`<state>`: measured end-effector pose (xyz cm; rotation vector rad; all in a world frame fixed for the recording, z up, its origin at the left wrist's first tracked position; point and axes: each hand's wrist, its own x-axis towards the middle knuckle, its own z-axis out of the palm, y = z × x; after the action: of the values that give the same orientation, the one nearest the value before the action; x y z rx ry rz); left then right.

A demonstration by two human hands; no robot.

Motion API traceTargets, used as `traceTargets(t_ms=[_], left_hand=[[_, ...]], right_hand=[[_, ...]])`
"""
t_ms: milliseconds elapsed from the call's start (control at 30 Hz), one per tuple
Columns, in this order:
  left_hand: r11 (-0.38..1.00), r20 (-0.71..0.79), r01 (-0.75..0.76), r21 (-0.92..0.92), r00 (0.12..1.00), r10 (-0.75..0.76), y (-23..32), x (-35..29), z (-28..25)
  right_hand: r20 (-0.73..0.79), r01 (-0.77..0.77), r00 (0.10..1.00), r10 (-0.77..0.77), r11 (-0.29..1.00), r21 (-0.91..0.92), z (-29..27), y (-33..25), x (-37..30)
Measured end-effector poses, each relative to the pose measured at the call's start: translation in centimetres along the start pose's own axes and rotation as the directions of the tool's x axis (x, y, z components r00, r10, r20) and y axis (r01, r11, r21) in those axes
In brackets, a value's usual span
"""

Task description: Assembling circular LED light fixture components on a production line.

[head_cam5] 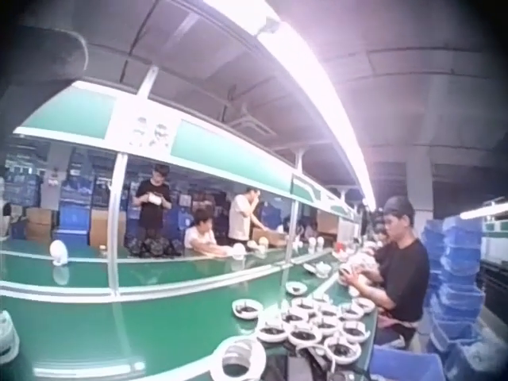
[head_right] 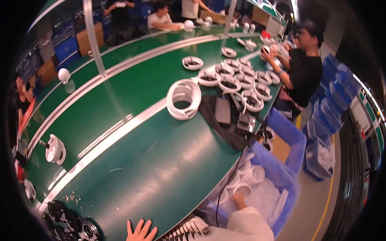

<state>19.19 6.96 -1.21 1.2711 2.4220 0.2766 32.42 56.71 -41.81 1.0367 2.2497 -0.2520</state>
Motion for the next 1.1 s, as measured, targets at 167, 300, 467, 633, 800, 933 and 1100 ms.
traceTargets(t_ms=[167, 300, 467, 633, 800, 933, 1100], left_hand=[[0.999, -0.054, -0.041, -0.017, 0.998, 0.04, -0.2, -1.4, 0.4], [0.996, -0.114, -0.089, -0.029, 0.99, 0.086, -0.7, -1.3, 0.1], [0.992, -0.133, -0.105, -0.073, 0.987, 0.095, -1.1, -2.1, 0.1], [0.993, -0.133, -0.102, -0.063, 0.987, 0.093, -0.8, -1.8, 0.3], [0.994, -0.15, -0.081, -0.073, 0.986, 0.07, -0.8, -2.4, 0.1], [0.993, -0.14, -0.088, -0.077, 0.987, 0.077, -0.4, -2.3, -0.1], [0.994, -0.112, -0.078, -0.081, 0.991, 0.069, -0.4, -2.6, 0.2]], right_hand=[[-0.057, -0.15, 0.986, 0.159, 0.979, 0.136, -1.9, 1.3, -1.1], [-0.31, -0.103, 0.941, 0.135, 0.988, 0.119, -10.0, 4.9, -5.6], [-0.718, 0.005, 0.636, 0.283, 0.929, 0.37, -22.2, 5.2, -13.4], [-0.853, 0.826, 0.39, 0.347, 0.277, 0.491, -32.4, -1.3, -20.4], [-0.73, 0.4, 0.677, -0.092, -0.786, 0.471, -38.7, -16.3, -25.9], [-0.603, 0.011, 0.704, -0.375, -0.843, 0.537, -37.9, -22.7, -20.2], [-0.633, 0.062, 0.627, -0.455, -0.781, 0.622, -36.2, -23.5, -15.3]])
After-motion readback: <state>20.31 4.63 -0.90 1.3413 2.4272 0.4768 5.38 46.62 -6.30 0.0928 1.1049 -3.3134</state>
